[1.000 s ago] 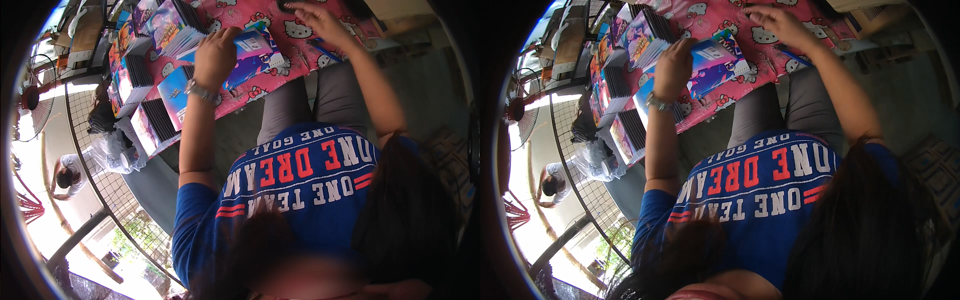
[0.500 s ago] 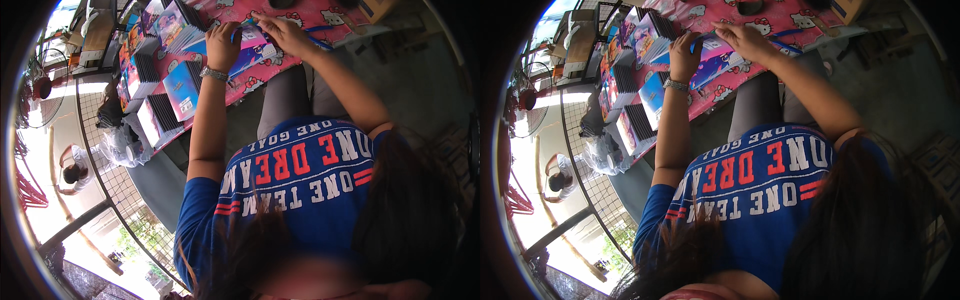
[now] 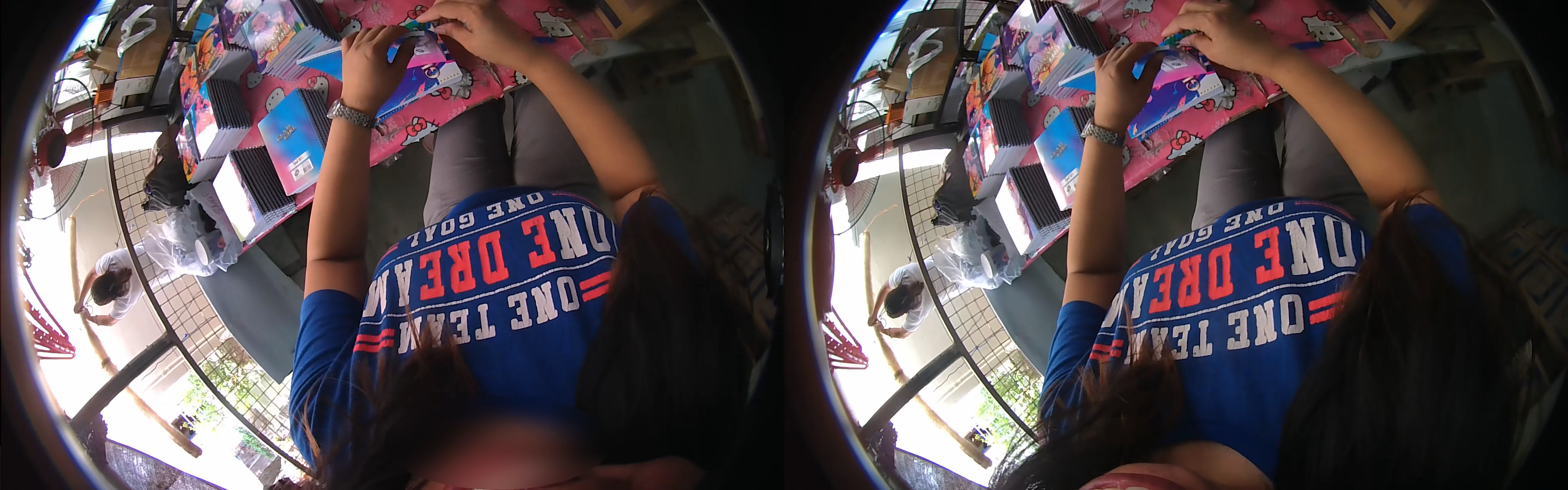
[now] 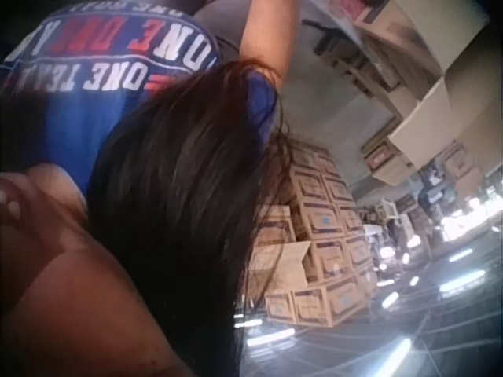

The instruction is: The person threads a spiral binding coil through the holes of notebooks one by one. They use a pair of pliers to cut the wire and then stack the finished notebooks into piles on a table.

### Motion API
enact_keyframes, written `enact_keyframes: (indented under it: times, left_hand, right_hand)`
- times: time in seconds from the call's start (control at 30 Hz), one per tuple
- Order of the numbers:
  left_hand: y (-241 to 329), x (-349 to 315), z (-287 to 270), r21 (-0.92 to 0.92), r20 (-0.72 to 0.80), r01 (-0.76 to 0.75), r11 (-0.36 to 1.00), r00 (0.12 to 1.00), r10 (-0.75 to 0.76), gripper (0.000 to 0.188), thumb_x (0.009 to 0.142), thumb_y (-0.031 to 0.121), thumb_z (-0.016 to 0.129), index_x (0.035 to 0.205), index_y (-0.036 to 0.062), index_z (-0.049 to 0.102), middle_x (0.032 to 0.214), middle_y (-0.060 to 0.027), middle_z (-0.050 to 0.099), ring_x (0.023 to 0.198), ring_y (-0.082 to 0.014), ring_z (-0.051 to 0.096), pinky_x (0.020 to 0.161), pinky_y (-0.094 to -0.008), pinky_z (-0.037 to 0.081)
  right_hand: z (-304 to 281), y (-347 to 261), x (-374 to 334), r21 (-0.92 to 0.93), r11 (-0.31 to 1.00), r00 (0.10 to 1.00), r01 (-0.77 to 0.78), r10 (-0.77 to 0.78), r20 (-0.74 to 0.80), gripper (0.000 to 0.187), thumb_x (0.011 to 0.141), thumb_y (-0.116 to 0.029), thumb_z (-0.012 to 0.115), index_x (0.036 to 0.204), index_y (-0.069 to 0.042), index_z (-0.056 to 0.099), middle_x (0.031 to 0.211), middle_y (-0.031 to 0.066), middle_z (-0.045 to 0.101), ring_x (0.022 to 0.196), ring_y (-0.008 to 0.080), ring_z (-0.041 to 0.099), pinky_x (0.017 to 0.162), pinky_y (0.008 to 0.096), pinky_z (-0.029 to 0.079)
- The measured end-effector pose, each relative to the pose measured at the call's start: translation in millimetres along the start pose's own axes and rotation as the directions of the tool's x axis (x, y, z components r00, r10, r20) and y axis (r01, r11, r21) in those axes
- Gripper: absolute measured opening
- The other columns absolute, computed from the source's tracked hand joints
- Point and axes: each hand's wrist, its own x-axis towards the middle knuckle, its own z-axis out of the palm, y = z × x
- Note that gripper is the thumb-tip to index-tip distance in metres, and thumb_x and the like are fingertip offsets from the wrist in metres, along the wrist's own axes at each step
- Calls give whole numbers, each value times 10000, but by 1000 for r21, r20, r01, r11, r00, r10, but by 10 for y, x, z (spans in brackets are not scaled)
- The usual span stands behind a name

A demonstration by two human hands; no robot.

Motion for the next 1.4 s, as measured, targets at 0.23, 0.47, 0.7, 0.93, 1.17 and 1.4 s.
enact_keyframes:
  times: [0.23,0.47,0.7,0.93,1.17,1.4]
  left_hand:
    - [40,87,37,-30,-35,-4,1000,999,3,177,822,265,725,942,137,703,850,-27,689,835,-247,635,851,-392,399]
    - [1,150,67,-24,-25,-3,1000,1000,2,178,820,274,729,927,134,705,834,-23,678,826,-244,625,856,-401,398]
    - [41,149,64,-67,-13,11,998,1000,-12,174,827,268,729,927,128,705,830,-21,674,815,-244,618,869,-402,402]
    - [-37,193,46,-44,18,-12,999,1000,13,169,826,239,723,956,134,694,856,-16,683,847,-236,625,883,-393,400]
    - [130,247,49,99,27,-71,993,997,69,288,842,152,671,1126,148,627,959,-30,674,921,-263,612,927,-414,379]
    - [122,210,65,95,84,-45,994,996,37,261,828,133,676,1084,140,624,980,-34,669,937,-258,604,975,-425,357]
  right_hand:
    - [42,-141,-31,-30,993,980,-111,104,-170,284,750,92,675,995,-51,693,898,107,620,861,274,643,745,365,520]
    - [178,43,-113,38,991,969,-130,135,-208,234,798,-21,692,1024,-84,682,925,86,621,886,269,636,800,380,501]
    - [102,125,-59,66,997,990,-41,50,-133,243,793,25,690,1010,-84,679,928,58,615,874,221,622,759,340,498]
    - [100,228,-106,131,985,993,-115,117,-7,213,877,-43,652,1086,-71,689,960,80,622,875,217,629,766,327,501]
    - [28,-18,-26,-134,972,980,-194,187,-64,227,860,-61,642,1085,-69,615,965,108,638,887,303,650,745,412,536]
    - [5,-242,-8,-430,896,993,-107,119,0,247,869,-107,630,1104,-68,563,985,148,633,911,315,661,654,433,553]
